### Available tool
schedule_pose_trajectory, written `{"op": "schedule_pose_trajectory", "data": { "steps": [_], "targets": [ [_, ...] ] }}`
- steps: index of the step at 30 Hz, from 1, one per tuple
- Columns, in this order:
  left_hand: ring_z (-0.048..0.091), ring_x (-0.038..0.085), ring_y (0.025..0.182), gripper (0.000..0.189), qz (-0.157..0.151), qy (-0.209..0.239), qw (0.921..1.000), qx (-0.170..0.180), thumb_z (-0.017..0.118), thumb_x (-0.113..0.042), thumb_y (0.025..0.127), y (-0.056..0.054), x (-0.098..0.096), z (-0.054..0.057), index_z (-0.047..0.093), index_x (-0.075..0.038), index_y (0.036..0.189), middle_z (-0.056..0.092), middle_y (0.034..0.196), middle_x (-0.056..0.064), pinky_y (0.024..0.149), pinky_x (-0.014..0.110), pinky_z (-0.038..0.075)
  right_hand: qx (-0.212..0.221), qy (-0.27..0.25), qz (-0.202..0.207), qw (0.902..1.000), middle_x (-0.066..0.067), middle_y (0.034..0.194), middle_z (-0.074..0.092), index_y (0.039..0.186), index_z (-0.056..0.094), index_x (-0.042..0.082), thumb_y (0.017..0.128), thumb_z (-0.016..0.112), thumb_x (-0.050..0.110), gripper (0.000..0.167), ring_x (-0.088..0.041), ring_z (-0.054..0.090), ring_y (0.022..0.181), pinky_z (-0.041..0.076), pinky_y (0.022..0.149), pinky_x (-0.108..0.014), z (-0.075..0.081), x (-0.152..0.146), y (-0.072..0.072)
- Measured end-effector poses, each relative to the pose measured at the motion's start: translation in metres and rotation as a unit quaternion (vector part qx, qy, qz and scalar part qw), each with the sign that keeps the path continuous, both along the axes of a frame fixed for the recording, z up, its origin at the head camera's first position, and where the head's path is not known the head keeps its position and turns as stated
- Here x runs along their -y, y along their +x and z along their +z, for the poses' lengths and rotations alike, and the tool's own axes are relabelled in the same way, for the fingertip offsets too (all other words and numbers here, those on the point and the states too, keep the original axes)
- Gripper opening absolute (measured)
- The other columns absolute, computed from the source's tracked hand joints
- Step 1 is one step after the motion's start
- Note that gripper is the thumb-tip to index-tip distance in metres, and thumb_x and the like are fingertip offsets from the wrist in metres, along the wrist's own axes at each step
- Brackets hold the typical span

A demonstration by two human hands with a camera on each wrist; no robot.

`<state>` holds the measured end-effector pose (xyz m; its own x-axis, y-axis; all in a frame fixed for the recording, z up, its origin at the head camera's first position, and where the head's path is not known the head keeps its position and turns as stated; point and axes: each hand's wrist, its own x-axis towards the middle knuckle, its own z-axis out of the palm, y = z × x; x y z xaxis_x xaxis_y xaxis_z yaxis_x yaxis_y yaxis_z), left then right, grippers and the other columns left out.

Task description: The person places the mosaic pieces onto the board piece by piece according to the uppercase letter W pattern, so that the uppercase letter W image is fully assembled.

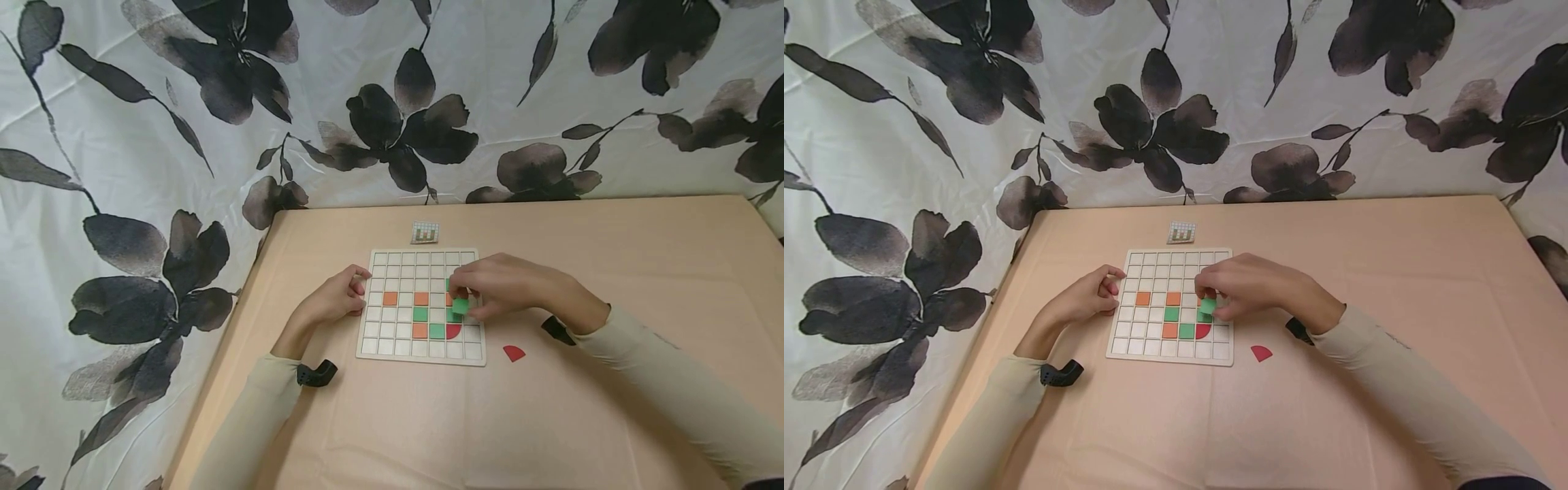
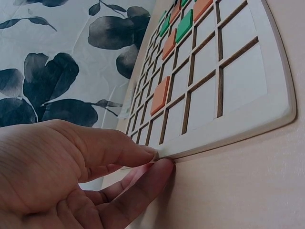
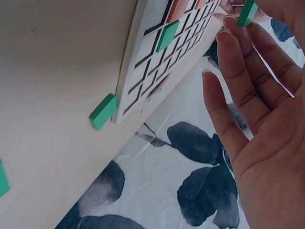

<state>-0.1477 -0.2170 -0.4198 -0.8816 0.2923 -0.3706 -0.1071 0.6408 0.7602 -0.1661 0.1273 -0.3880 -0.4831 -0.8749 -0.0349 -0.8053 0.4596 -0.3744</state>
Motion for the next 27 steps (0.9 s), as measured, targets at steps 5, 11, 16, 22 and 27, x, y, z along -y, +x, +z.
{"op": "schedule_pose_trajectory", "data": {
  "steps": [5, 11, 16, 22, 27],
  "targets": [
    [0.052, 0.017, 0.078, 0.051, 0.0, -0.009, 1.0, 0.0, 0.061, 0.011, 0.092, -0.001, 0.0, 0.001, 0.044, 0.0, 0.139, 0.048, 0.101, 0.014, 0.071, 0.032, 0.055, -0.002, 0.001, 0.015, 0.9999, 0.006, 0.089, 0.065, 0.104, 0.066, 0.023, 0.085, 0.076, 0.026, 0.022, -0.006, 0.054, 0.078, 0.046, 0.068, -0.025, 0.0, 0.011, -0.002],
    [0.052, 0.017, 0.078, 0.051, 0.005, -0.012, 0.9999, 0.004, 0.062, 0.01, 0.092, -0.001, -0.001, 0.0, 0.045, -0.002, 0.139, 0.047, 0.1, 0.012, 0.07, 0.031, 0.054, 0.002, -0.002, 0.031, 0.9995, 0.007, 0.082, 0.062, 0.105, 0.066, 0.022, 0.086, 0.077, 0.029, 0.023, -0.004, 0.051, 0.072, 0.044, 0.066, -0.026, -0.002, 0.027, -0.005],
    [0.052, 0.017, 0.078, 0.051, 0.006, -0.009, 0.9999, 0.008, 0.061, 0.01, 0.092, -0.001, -0.001, 0.0, 0.045, -0.001, 0.139, 0.047, 0.1, 0.012, 0.071, 0.031, 0.055, 0.003, 0.003, 0.042, 0.9991, 0.008, 0.084, 0.063, 0.102, 0.064, 0.023, 0.086, 0.074, 0.028, 0.02, -0.001, 0.049, 0.067, 0.043, 0.065, -0.027, -0.007, 0.039, -0.007],
    [0.053, 0.018, 0.079, 0.051, 0.007, -0.005, 0.9999, 0.009, 0.062, 0.011, 0.091, 0.0, -0.002, 0.002, 0.045, -0.001, 0.138, 0.048, 0.101, 0.013, 0.073, 0.033, 0.056, 0.013, 0.01, 0.06, 0.9981, 0.008, 0.087, 0.062, 0.101, 0.064, 0.023, 0.085, 0.071, 0.025, 0.017, -0.002, 0.047, 0.068, 0.041, 0.063, -0.026, -0.012, 0.053, -0.008],
    [0.052, 0.018, 0.079, 0.052, 0.003, -0.006, 1.0, 0.006, 0.062, 0.011, 0.091, -0.001, -0.001, 0.001, 0.045, 0.0, 0.139, 0.048, 0.101, 0.013, 0.072, 0.033, 0.055, 0.005, 0.022, 0.072, 0.9972, 0.006, 0.082, 0.059, 0.097, 0.063, 0.022, 0.086, 0.071, 0.026, 0.014, -0.004, 0.048, 0.07, 0.039, 0.063, -0.025, -0.016, 0.067, -0.006]
  ]
}}
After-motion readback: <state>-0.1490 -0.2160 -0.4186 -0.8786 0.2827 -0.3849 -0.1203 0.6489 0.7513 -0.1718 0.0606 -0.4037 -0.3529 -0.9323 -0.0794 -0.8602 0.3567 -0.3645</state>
